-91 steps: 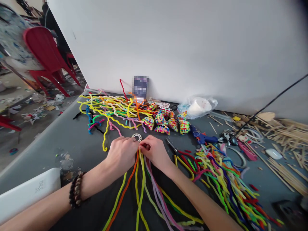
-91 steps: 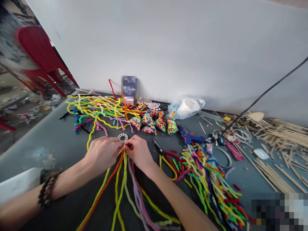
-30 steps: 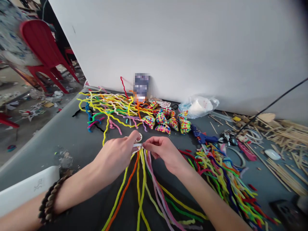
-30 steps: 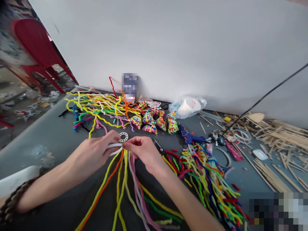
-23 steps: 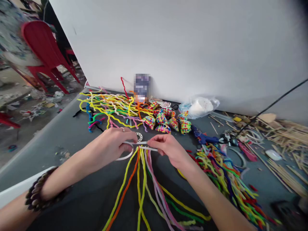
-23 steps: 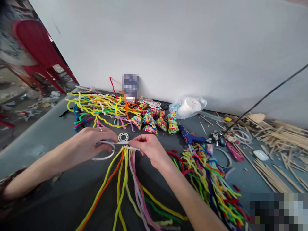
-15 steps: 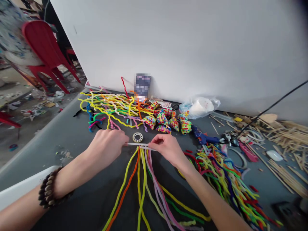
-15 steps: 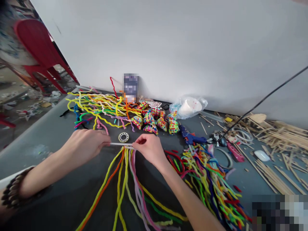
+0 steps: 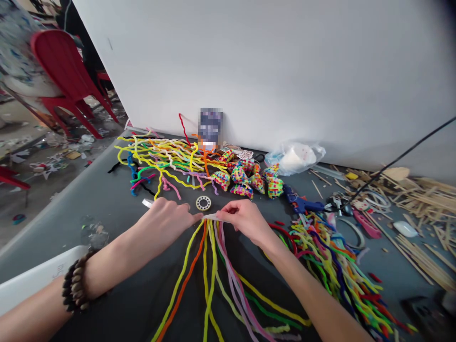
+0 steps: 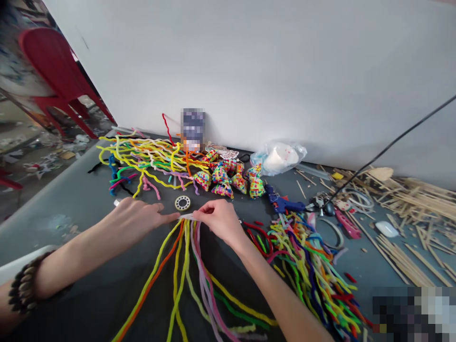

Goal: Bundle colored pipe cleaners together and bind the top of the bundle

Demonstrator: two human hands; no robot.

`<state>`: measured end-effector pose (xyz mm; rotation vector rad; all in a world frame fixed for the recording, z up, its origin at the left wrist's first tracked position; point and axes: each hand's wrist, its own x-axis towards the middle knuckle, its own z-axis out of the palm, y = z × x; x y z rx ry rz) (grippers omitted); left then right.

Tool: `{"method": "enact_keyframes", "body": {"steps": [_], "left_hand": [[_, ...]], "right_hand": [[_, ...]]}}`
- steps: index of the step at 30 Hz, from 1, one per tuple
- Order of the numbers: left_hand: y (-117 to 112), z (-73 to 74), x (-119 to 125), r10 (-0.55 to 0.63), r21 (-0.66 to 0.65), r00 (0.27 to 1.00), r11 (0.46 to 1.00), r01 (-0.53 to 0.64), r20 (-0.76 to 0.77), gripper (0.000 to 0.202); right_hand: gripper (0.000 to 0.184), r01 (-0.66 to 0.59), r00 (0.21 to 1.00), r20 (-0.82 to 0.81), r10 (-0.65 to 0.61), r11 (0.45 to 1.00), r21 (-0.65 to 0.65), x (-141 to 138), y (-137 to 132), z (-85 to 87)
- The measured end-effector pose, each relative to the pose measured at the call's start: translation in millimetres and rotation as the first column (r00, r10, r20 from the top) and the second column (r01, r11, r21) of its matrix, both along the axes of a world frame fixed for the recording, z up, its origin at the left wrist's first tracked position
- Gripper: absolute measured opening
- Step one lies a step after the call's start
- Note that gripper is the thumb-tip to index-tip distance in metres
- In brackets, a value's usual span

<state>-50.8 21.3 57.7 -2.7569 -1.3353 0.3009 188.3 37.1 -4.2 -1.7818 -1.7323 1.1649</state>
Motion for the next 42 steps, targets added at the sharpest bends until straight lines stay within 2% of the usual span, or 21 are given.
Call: {"method": "enact_keyframes", "body": {"steps": [3, 6, 9, 13, 19, 24, 30, 33, 37, 40, 42], "left_hand": [[-5.6, -0.1, 9.1, -0.021, 0.001, 0.987, 1.0, 0.022, -0.157, 0.046], [-12.4, -6.8, 17.6, -0.007, 0.011, 0.979, 1.0, 0.009, -0.202, 0.042], [-19.4, -15.0, 23.5, 0.048, 0.049, 0.977, 0.998, -0.039, -0.206, 0.036], [-24.8, -21.2, 27.2, 0.082, 0.071, 0.976, 0.995, -0.069, -0.2, 0.036], [-25.9, -20.3, 28.3, 0.09, 0.086, 0.975, 0.994, -0.073, -0.206, 0.035], [-24.7, -16.3, 28.7, 0.098, 0.043, 0.969, 0.995, -0.091, -0.227, 0.034], [-28.9, -28.1, 27.0, 0.091, 0.12, 0.974, 0.991, -0.067, -0.206, 0.033], [-30.9, -33.9, 23.3, 0.046, 0.128, 0.974, 0.992, -0.017, -0.223, 0.046], [-29.5, -32.2, 17.1, -0.075, 0.107, 0.976, 0.989, 0.098, -0.204, 0.061], [-26.8, -29.9, 16.0, -0.09, 0.093, 0.982, 0.99, 0.107, -0.164, 0.07], [-24.6, -30.7, 16.6, -0.067, 0.089, 0.987, 0.993, 0.081, -0.148, 0.068]], "right_hand": [[0.023, -0.005, 1.0, 0.031, 0.005, 1.0, -0.003, -0.1, 0.6, -0.1], [0.018, -0.008, 0.992, 0.124, 0.001, 0.998, 0.054, -4.6, 0.0, 0.4], [0.015, -0.011, 0.98, 0.199, -0.011, 0.994, 0.108, -9.7, -1.5, 0.2], [0.013, -0.002, 0.975, 0.223, -0.026, 0.992, 0.127, -13.0, -2.6, -1.7], [0.013, 0.0, 0.976, 0.218, -0.025, 0.993, 0.115, -12.4, -0.1, -3.9], [0.012, -0.003, 0.979, 0.204, -0.014, 0.996, 0.084, -11.9, 2.1, -1.8], [0.013, -0.004, 0.966, 0.257, -0.022, 0.995, 0.1, -12.8, 2.7, -0.7], [0.013, -0.002, 0.985, 0.171, -0.018, 0.994, 0.112, -8.3, 4.7, -4.4], [0.013, -0.028, 0.999, 0.021, 0.026, 0.997, 0.069, -1.6, 6.5, -11.9], [0.011, -0.022, 0.999, 0.038, 0.02, 0.998, 0.056, -1.3, 5.6, -11.9], [0.007, -0.045, 0.993, 0.111, 0.036, 0.995, 0.088, -1.6, 4.2, -7.3]]}}
